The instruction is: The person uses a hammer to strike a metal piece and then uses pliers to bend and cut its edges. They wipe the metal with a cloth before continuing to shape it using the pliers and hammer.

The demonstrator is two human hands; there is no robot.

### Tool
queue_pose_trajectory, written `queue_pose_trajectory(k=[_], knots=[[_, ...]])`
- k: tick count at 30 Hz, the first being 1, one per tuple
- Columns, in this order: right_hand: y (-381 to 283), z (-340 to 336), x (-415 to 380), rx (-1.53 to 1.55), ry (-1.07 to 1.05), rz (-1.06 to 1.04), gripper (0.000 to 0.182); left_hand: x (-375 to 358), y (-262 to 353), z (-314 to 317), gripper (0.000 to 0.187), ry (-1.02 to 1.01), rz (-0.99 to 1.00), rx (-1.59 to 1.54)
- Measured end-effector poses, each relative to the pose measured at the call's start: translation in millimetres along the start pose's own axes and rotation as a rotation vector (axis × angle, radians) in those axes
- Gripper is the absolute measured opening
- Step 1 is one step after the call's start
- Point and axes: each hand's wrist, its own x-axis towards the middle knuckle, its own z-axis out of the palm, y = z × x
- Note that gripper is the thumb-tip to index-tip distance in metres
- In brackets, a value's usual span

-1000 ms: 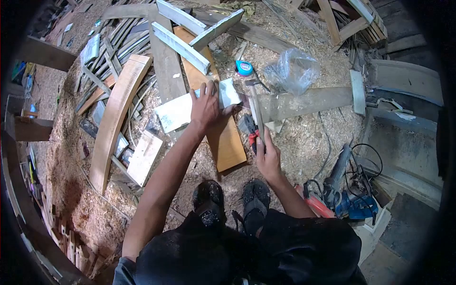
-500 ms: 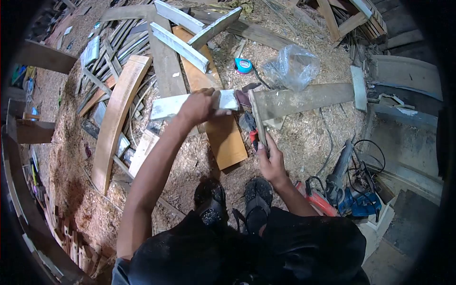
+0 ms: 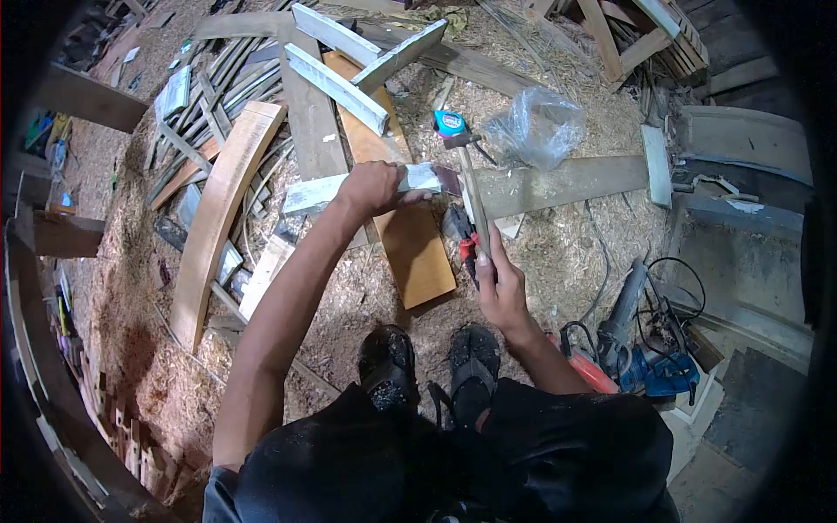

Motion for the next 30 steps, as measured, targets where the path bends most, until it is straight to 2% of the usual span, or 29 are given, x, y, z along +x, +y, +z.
queue_pose_trajectory(k=[1, 3, 9, 12, 15, 17, 18, 21, 24, 25, 28, 30], knots=[[0, -1, 1, -0.01, 0.022, -0.069, 0.053, 1, 0, -1, 0.072, -0.053, -0.021, 0.008], [6, -2, 3, -0.09, -0.145, 0.065, 0.054, 3, 0, -4, 0.068, -0.156, -0.061, 0.022], [6, -4, -2, -0.04, -0.077, 0.044, 0.054, -2, -4, 8, 0.062, 0.009, 0.021, 0.015], [-8, -9, 5, 0.028, -0.059, 0.068, 0.054, -4, -4, 22, 0.059, 0.106, -0.011, 0.016], [-10, -7, 3, 0.024, 0.019, -0.002, 0.055, -6, -3, 19, 0.059, 0.108, 0.021, 0.064], [5, 2, -2, -0.018, 0.072, -0.1, 0.055, -5, 0, 12, 0.06, 0.001, -0.015, 0.043], [6, 2, 1, -0.02, 0.008, -0.041, 0.055, 0, -2, 9, 0.06, -0.04, -0.031, 0.038], [0, -5, -2, 0.032, -0.104, 0.218, 0.054, 0, -2, 12, 0.064, 0.018, -0.035, 0.024], [-1, -3, -2, 0.055, 0.052, 0.046, 0.051, -6, -1, 21, 0.07, 0.051, -0.029, 0.045], [-2, -5, 0, 0.05, 0.033, 0.049, 0.051, -5, -2, 22, 0.072, 0.07, -0.026, 0.055], [5, -8, 5, 0.044, -0.056, 0.056, 0.051, -20, 12, 37, 0.086, 0.368, -0.012, 0.082], [11, 0, 1, 0.038, -0.041, 0.049, 0.052, -24, 12, 39, 0.094, 0.355, -0.013, 0.115]])
